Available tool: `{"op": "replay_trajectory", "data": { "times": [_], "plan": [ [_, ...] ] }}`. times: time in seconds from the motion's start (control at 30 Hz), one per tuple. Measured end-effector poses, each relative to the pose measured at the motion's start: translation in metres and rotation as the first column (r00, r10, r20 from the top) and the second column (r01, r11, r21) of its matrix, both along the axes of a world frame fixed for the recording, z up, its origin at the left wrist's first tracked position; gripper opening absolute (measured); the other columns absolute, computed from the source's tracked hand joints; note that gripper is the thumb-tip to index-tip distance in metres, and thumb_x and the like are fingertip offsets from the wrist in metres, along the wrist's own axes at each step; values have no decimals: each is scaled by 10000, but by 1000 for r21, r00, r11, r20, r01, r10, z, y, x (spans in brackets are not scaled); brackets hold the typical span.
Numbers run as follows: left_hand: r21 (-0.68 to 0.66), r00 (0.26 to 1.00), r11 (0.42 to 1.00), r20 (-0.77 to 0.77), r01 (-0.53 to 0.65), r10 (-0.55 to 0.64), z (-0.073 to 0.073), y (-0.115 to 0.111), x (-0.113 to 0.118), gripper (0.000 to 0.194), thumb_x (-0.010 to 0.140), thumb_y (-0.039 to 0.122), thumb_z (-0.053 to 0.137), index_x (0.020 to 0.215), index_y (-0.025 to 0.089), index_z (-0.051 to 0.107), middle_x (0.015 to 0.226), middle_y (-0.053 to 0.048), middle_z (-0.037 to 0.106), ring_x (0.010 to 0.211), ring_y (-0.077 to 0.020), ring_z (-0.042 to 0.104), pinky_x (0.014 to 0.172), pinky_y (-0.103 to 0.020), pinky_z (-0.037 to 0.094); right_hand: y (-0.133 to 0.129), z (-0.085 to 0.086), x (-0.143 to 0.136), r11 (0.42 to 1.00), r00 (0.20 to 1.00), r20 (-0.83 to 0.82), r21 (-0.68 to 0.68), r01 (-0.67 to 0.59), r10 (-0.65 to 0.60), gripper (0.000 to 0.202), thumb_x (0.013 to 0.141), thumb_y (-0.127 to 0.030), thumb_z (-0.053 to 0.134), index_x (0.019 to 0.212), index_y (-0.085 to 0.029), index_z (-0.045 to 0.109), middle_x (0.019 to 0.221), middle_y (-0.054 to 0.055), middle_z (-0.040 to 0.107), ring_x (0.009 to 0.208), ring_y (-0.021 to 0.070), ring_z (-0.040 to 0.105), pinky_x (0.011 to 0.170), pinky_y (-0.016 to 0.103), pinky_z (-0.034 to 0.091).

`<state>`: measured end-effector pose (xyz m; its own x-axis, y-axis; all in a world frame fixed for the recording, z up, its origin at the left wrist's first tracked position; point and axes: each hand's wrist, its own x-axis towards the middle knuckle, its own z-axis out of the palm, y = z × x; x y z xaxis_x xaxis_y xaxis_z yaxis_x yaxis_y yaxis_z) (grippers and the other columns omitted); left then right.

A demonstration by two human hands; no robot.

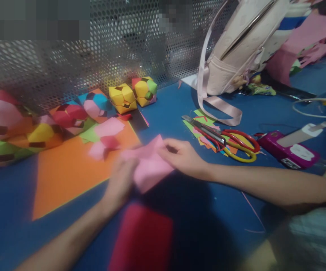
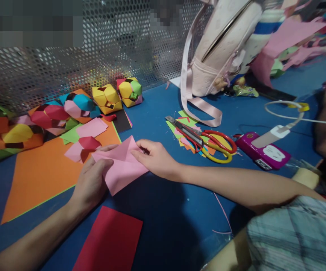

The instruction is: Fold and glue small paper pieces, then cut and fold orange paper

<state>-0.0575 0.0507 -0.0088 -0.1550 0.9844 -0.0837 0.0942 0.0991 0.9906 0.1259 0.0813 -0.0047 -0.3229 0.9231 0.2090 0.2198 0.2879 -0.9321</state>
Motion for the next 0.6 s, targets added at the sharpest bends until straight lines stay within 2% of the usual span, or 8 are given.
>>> {"op": "replay_trajectory", "data": {
  "times": [0.1, 0.2, 0.3, 0.4, 0.47, 0.6],
  "plan": [
    [74, 992, 995, -114, 70, -62, 6, -1, 2, 183, 758, 289, 583, 889, 232, 698, 1155, -66, 650, 1174, -315, 537, 1015, -447, 410, -2, 5, 1, 995, 999, 34, 100, -18, 15, 192, 860, -257, 498, 702, -174, 567, 707, -4, 510, 673, 114, 450, 618, 247, 363],
    [168, 971, 977, -218, 132, -94, 13, -3, 7, 141, 770, 319, 582, 707, 223, 664, 1080, -81, 670, 1229, -310, 494, 1059, -445, 363, -5, 9, 2, 996, 999, 30, 82, -26, 24, 116, 861, -238, 514, 837, -182, 612, 783, 5, 582, 703, 116, 484, 636, 244, 383],
    [185, 965, 976, -254, 113, -63, 18, -7, 10, 156, 734, 327, 619, 837, 222, 671, 894, -71, 695, 1136, -314, 557, 1037, -467, 376, -7, 13, 3, 999, 1000, 7, 33, -7, 7, 71, 832, -243, 560, 864, -192, 598, 794, -4, 607, 689, 108, 493, 620, 230, 392],
    [124, 961, 990, -276, 71, -34, 19, -10, 11, 327, 704, 318, 644, 1020, 234, 664, 942, -56, 706, 1009, -302, 614, 969, -454, 432, -9, 17, 3, 999, 1000, 0, 32, -4, 4, 80, 813, -255, 587, 771, -188, 577, 695, -24, 566, 625, 96, 460, 567, 221, 367],
    [93, 958, 992, -280, 85, -56, 20, -12, 12, 307, 697, 322, 653, 996, 255, 681, 963, -46, 712, 952, -291, 633, 913, -428, 468, -11, 19, 3, 999, 1000, -2, 38, -16, 16, 98, 813, -255, 597, 746, -185, 585, 673, -28, 558, 616, 93, 459, 555, 217, 362],
    [85, 965, 986, -231, 144, -121, 25, -16, 17, 152, 715, 367, 664, 817, 261, 705, 830, -28, 724, 820, -265, 648, 790, -381, 511, -14, 20, 2, 996, 999, 19, 78, -45, 43, 103, 827, -223, 613, 732, -186, 622, 716, -20, 597, 664, 96, 514, 597, 214, 394]
  ]
}}
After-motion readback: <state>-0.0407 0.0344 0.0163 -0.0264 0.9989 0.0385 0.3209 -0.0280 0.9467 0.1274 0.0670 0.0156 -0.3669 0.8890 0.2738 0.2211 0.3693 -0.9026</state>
